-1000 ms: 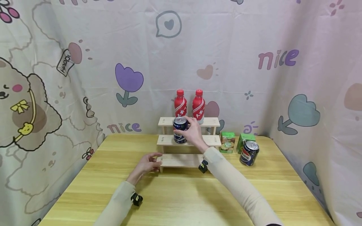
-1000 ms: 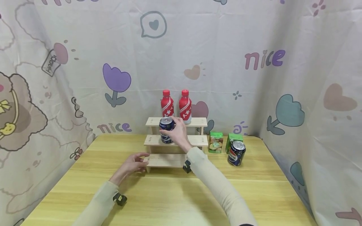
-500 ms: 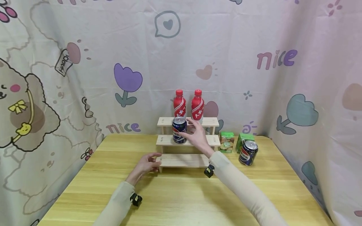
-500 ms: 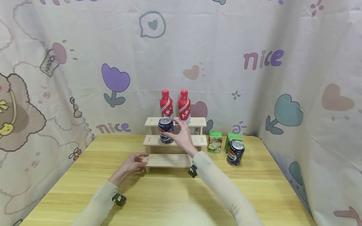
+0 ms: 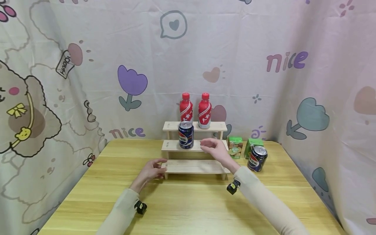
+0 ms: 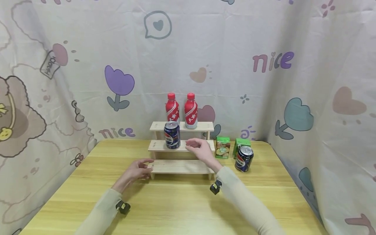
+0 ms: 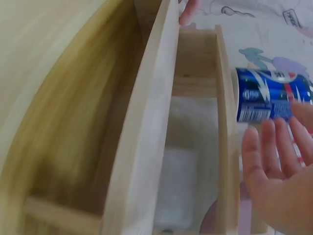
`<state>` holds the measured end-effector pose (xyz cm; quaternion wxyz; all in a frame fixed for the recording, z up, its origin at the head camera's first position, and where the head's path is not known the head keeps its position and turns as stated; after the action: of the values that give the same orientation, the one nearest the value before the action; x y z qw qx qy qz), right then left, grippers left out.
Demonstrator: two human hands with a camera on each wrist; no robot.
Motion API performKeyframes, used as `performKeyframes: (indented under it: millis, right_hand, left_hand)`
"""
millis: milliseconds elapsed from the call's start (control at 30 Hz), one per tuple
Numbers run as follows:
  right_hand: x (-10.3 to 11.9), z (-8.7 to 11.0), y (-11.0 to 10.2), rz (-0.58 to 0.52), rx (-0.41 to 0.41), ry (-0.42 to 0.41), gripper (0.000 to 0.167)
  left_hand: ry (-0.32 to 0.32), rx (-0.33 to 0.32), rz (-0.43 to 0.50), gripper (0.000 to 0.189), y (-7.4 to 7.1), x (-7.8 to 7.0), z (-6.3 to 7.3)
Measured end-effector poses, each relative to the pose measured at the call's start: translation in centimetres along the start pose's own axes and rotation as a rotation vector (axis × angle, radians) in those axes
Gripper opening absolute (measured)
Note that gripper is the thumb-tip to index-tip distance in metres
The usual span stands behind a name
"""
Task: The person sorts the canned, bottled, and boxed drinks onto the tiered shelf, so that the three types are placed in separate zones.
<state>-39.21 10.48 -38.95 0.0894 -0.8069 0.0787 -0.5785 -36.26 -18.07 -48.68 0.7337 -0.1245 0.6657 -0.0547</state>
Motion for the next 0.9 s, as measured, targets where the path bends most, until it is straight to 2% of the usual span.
performKeyframes:
  millis: [133, 233, 467, 700, 900]
  right_hand:
    - [-0.6, 0.7, -0.9, -0.016, 0.087, 0.015, 0.039]
    - [-0.5, 1.1, -2.0, 0.005, 0.102, 0.018, 0.041]
    - [-0.7, 1.3, -5.6, 0.1, 0.04, 0.035, 0.04]
    - [-1.6, 1.8, -8.9, 0.14, -0.004, 0.048, 0.047]
    - [-2.4, 2.5, -11.8, 0.202, -0.035, 0.033, 0.045]
  left_hand:
    - [-0.002, 0.004, -0.013, 0.048, 0.0, 0.0, 0.0]
    - [0.002, -0.002, -0.024, 0.048, -0.1, 0.0, -0.1]
    - [0.017, -0.015, -0.061, 0.046, -0.3, 0.2, -0.1]
    - [0.017, -0.014, -0.069, 0.046, -0.3, 0.1, 0.0]
    - [0.021, -0.014, -0.061, 0.046, -0.2, 0.1, -0.2]
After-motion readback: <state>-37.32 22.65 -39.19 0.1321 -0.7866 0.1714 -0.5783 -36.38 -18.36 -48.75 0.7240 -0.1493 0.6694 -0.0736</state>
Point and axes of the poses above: each hand's wrist, its own z-axis away from the middle knuckle, its own y-axis out of the palm, x = y × z, the point moved 8 cm from there along -z, towards the middle knuckle, and after that the axes turned 13 degrees about -x, right-handed, at the moved point
